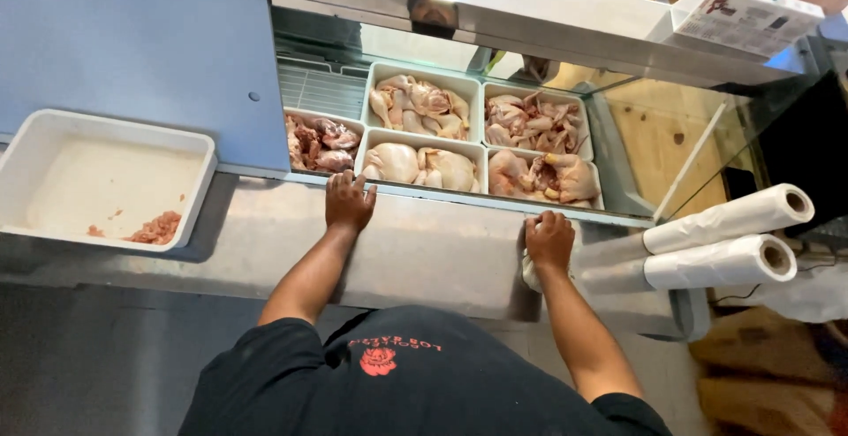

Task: Weighing poultry and cleaning the service counter and display case.

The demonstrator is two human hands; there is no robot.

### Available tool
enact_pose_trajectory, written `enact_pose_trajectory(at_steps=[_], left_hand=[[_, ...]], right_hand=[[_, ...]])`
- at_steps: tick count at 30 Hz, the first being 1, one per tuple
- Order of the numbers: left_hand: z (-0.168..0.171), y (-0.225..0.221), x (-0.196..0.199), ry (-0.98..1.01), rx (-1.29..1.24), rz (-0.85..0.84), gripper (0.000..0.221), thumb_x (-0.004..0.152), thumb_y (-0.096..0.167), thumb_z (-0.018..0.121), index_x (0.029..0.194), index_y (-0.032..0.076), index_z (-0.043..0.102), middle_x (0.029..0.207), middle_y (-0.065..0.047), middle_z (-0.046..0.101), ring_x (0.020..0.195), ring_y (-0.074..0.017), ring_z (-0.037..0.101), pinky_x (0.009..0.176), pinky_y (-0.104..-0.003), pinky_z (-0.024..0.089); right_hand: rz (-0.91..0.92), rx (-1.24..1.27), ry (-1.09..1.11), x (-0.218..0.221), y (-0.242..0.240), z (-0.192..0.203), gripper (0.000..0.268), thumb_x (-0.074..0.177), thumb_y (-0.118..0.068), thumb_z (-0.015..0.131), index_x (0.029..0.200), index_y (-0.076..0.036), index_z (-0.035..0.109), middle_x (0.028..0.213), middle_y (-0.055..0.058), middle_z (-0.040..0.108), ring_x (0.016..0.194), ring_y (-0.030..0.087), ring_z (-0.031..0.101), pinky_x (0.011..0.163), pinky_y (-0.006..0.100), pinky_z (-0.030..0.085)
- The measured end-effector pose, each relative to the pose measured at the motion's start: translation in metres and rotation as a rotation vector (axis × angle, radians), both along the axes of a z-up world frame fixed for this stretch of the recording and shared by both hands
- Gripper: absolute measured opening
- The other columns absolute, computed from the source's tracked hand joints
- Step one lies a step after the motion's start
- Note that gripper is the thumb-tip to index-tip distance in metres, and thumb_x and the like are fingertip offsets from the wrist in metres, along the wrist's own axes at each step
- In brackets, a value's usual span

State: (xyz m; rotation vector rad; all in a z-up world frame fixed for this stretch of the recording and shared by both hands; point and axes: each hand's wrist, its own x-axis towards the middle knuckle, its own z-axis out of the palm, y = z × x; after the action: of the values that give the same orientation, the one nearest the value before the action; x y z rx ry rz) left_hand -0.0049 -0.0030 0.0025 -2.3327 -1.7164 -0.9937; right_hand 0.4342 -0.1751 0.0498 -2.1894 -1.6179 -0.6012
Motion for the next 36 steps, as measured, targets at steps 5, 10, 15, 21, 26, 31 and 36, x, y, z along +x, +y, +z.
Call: enact_pose_trajectory(at_steps=[5, 10, 15, 21, 26, 31, 36], left_hand=[[0.000, -0.005, -0.002, 0.012, -0.003, -0.008, 0.035, 0.093, 0.049, 0.067, 0.094, 0.014, 0.069, 0.097, -0.010, 0.059, 0.099, -0.0314, 0.065, 0.109, -0.049, 0.046], [0.002, -0.007, -0.004, -0.004, -0.005, -0.005, 0.035, 0.095, 0.046, 0.068, 0.093, 0.011, 0.067, 0.098, -0.010, 0.059, 0.100, -0.0323, 0.066, 0.108, -0.050, 0.046], [0.000, 0.004, -0.001, -0.011, 0.028, 0.010, 0.036, 0.091, 0.047, 0.069, 0.093, 0.011, 0.066, 0.097, -0.012, 0.059, 0.100, -0.0334, 0.066, 0.110, -0.051, 0.047], [0.001, 0.002, -0.001, 0.024, -0.014, 0.033, 0.043, 0.095, 0.053, 0.064, 0.094, 0.011, 0.067, 0.094, -0.013, 0.062, 0.102, -0.0350, 0.067, 0.113, -0.052, 0.044], [-0.002, 0.001, -0.002, 0.047, -0.029, 0.043, 0.043, 0.095, 0.054, 0.065, 0.094, 0.010, 0.066, 0.094, -0.013, 0.063, 0.104, -0.0350, 0.067, 0.113, -0.053, 0.042], [0.000, 0.002, 0.001, 0.070, -0.026, 0.054, 0.046, 0.094, 0.056, 0.063, 0.095, 0.010, 0.066, 0.093, -0.014, 0.063, 0.104, -0.0361, 0.066, 0.113, -0.053, 0.042], [-0.004, 0.002, 0.000, 0.097, -0.043, 0.047, 0.049, 0.092, 0.058, 0.062, 0.093, 0.009, 0.066, 0.093, -0.015, 0.066, 0.104, -0.0359, 0.067, 0.114, -0.052, 0.043]], right_hand=[[0.005, -0.028, -0.037, 0.007, -0.003, -0.009, 0.027, 0.089, -0.044, 0.071, 0.091, -0.018, 0.061, 0.087, 0.009, 0.063, 0.082, 0.037, 0.071, 0.076, 0.050, 0.056], [0.020, -0.064, 0.013, 0.006, -0.002, -0.008, 0.028, 0.091, -0.044, 0.070, 0.092, -0.016, 0.063, 0.089, 0.010, 0.064, 0.084, 0.039, 0.071, 0.078, 0.052, 0.056], [0.020, -0.044, 0.039, 0.004, 0.003, 0.001, 0.026, 0.090, -0.040, 0.068, 0.090, -0.015, 0.063, 0.085, 0.012, 0.064, 0.080, 0.043, 0.071, 0.076, 0.055, 0.056], [0.039, -0.023, 0.052, 0.007, 0.002, -0.001, 0.028, 0.088, -0.043, 0.071, 0.090, -0.016, 0.063, 0.087, 0.010, 0.064, 0.081, 0.040, 0.071, 0.076, 0.053, 0.057], [0.071, -0.030, 0.013, 0.005, 0.002, 0.001, 0.028, 0.087, -0.043, 0.073, 0.090, -0.017, 0.063, 0.086, 0.009, 0.063, 0.079, 0.039, 0.071, 0.074, 0.052, 0.057], [0.104, -0.024, 0.101, 0.006, 0.001, 0.004, 0.028, 0.091, -0.043, 0.072, 0.092, -0.016, 0.064, 0.091, 0.010, 0.064, 0.085, 0.041, 0.072, 0.079, 0.053, 0.056], [0.084, -0.033, 0.127, 0.012, 0.001, -0.007, 0.030, 0.089, -0.046, 0.073, 0.091, -0.017, 0.064, 0.097, 0.009, 0.065, 0.090, 0.040, 0.072, 0.083, 0.053, 0.056]])
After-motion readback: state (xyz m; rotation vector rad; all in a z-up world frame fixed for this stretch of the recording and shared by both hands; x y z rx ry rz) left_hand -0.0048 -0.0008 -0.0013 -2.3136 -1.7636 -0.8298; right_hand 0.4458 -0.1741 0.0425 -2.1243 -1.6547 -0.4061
